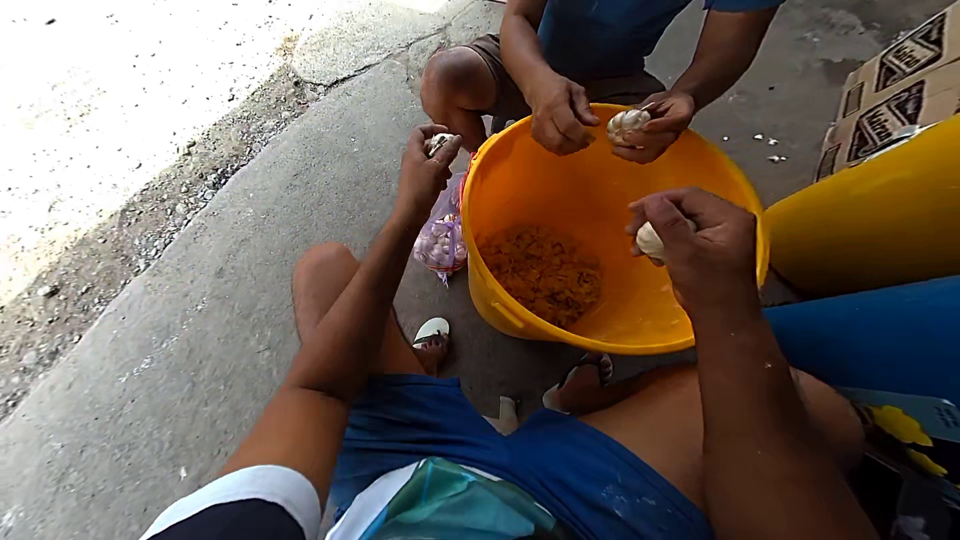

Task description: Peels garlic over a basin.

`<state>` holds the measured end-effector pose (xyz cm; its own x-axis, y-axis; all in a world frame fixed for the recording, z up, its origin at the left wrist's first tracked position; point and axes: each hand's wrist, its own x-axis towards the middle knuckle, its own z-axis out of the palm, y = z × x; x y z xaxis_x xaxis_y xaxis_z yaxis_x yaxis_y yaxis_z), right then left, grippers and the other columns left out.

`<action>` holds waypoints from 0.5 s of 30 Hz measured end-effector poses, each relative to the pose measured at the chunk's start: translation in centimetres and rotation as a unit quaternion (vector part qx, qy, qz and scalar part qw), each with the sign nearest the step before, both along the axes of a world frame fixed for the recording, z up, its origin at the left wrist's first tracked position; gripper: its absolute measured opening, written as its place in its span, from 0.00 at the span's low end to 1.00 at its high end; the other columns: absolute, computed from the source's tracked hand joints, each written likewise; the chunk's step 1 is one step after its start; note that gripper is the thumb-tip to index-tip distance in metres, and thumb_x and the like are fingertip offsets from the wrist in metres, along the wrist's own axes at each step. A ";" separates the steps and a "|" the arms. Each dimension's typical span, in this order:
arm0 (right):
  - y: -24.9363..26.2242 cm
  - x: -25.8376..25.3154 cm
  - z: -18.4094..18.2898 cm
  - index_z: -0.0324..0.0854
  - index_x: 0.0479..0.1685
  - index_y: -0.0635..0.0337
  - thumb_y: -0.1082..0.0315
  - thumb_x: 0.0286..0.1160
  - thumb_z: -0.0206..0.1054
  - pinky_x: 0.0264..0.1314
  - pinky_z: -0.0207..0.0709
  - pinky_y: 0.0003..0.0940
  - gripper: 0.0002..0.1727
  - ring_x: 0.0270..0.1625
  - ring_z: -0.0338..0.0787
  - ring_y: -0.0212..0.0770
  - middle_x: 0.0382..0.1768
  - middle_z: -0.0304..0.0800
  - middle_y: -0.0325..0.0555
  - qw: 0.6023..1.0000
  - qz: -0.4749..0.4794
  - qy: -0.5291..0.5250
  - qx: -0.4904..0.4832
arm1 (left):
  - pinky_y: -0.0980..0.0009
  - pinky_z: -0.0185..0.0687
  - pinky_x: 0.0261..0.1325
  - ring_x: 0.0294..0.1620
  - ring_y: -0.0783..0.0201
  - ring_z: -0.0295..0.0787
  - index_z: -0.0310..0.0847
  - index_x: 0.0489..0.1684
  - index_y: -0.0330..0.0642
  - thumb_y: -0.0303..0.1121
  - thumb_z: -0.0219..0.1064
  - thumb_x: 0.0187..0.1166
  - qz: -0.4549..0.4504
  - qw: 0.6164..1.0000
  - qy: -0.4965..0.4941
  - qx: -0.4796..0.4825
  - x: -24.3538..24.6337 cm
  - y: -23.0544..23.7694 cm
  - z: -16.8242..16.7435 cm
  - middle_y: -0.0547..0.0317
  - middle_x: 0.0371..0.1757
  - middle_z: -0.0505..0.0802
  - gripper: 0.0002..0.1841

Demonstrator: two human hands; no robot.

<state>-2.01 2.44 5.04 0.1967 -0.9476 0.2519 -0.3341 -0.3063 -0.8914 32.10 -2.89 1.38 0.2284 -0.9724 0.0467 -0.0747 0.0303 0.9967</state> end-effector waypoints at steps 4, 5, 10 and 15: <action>-0.5 0.8 -2.3 0.82 0.57 0.60 0.56 0.88 0.59 0.23 0.81 0.32 0.18 0.26 0.86 0.40 0.37 0.88 0.47 0.975 0.056 -0.074 0.200 | 0.46 0.87 0.52 0.46 0.47 0.90 0.74 0.73 0.38 0.36 0.67 0.83 -0.069 0.964 -0.219 0.137 1.8 -0.5 -8.5 0.39 0.53 0.90 0.22; -1.1 0.9 -2.8 0.80 0.62 0.61 0.58 0.86 0.61 0.28 0.83 0.34 0.18 0.29 0.87 0.41 0.40 0.88 0.49 0.963 0.079 -0.099 0.237 | 0.41 0.86 0.58 0.52 0.44 0.91 0.77 0.72 0.39 0.36 0.67 0.81 -0.093 0.941 -0.304 0.115 1.8 -1.8 -11.1 0.39 0.55 0.91 0.22; -1.7 1.8 -3.4 0.66 0.75 0.65 0.71 0.76 0.62 0.53 0.91 0.47 0.26 0.51 0.93 0.53 0.61 0.84 0.59 0.906 0.136 -0.234 0.324 | 0.30 0.80 0.63 0.66 0.32 0.85 0.74 0.79 0.43 0.40 0.67 0.76 -0.171 0.796 -0.535 0.225 3.4 -3.3 -17.3 0.34 0.68 0.86 0.29; -1.7 0.6 -2.5 0.71 0.73 0.63 0.66 0.84 0.55 0.40 0.88 0.37 0.21 0.43 0.92 0.45 0.60 0.85 0.54 0.912 0.123 -0.268 0.284 | 0.31 0.82 0.56 0.52 0.35 0.92 0.85 0.60 0.35 0.44 0.65 0.82 -0.267 0.738 -0.539 0.306 1.7 -1.4 -14.1 0.34 0.54 0.92 0.21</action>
<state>-1.43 0.79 2.57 0.4146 -0.8987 -0.1432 0.2123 0.2486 -0.9451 33.76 -4.26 -12.72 -0.0440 -0.8250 -0.5634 -0.9747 -0.0882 0.2053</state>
